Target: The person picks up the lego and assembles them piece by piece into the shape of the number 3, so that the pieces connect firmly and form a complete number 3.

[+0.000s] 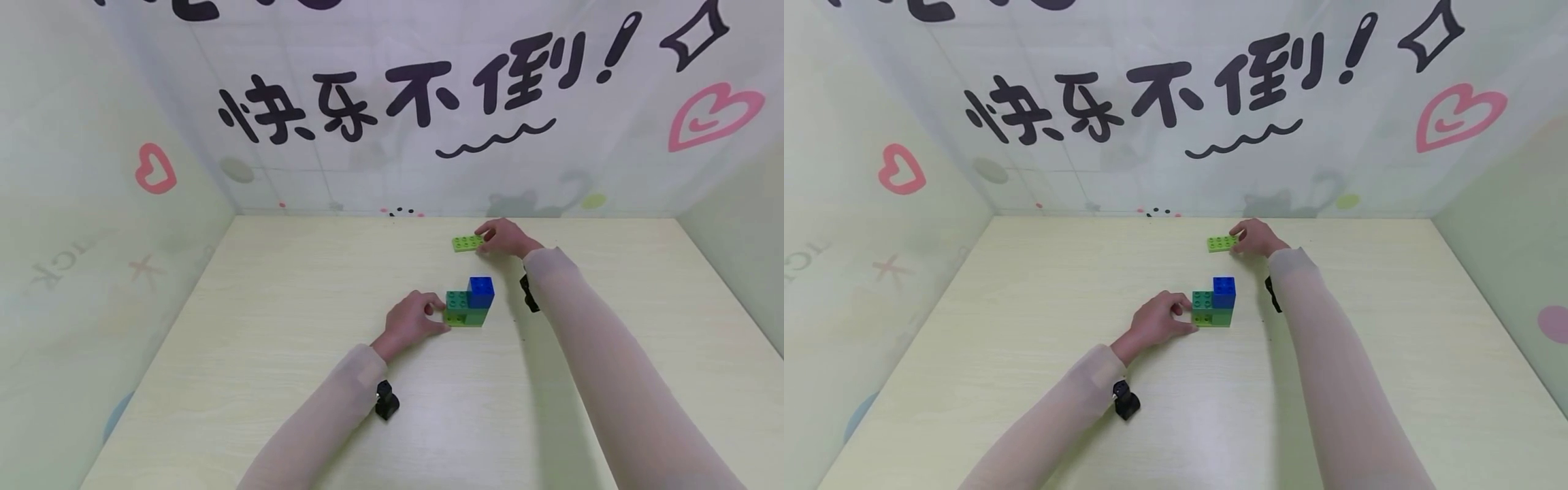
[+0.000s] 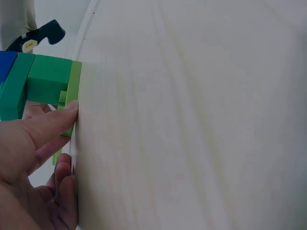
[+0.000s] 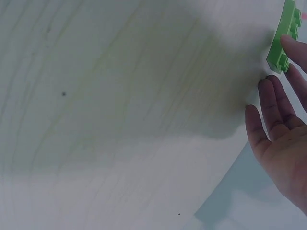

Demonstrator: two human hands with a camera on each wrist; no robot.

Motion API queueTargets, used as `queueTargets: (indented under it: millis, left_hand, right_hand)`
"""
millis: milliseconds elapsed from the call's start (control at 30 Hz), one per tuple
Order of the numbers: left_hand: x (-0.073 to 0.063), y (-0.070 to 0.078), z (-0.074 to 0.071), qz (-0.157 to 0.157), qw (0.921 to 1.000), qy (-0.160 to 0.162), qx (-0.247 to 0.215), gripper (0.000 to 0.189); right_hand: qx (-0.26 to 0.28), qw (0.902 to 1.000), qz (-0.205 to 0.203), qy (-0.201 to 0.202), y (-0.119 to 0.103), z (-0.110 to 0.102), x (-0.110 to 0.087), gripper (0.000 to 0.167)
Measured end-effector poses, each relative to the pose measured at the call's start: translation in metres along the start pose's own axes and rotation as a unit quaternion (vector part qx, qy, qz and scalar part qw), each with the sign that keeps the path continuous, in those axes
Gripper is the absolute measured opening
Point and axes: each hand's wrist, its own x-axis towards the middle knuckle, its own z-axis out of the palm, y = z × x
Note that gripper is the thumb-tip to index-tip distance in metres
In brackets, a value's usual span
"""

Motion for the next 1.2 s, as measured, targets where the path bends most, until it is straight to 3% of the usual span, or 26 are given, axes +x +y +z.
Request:
queueTargets:
  millis: [633,1200]
  left_hand:
    - [-0.001,0.001,-0.001,-0.007,0.9999,-0.003,-0.007,0.034]
    - [-0.002,0.001,-0.001,-0.002,1.0000,0.002,-0.003,0.033]
  right_hand:
    - [0.002,0.9983,-0.041,0.042,0.008,0.011,0.001,0.047]
    - [-0.006,0.9977,-0.050,0.046,0.009,0.010,0.000,0.044]
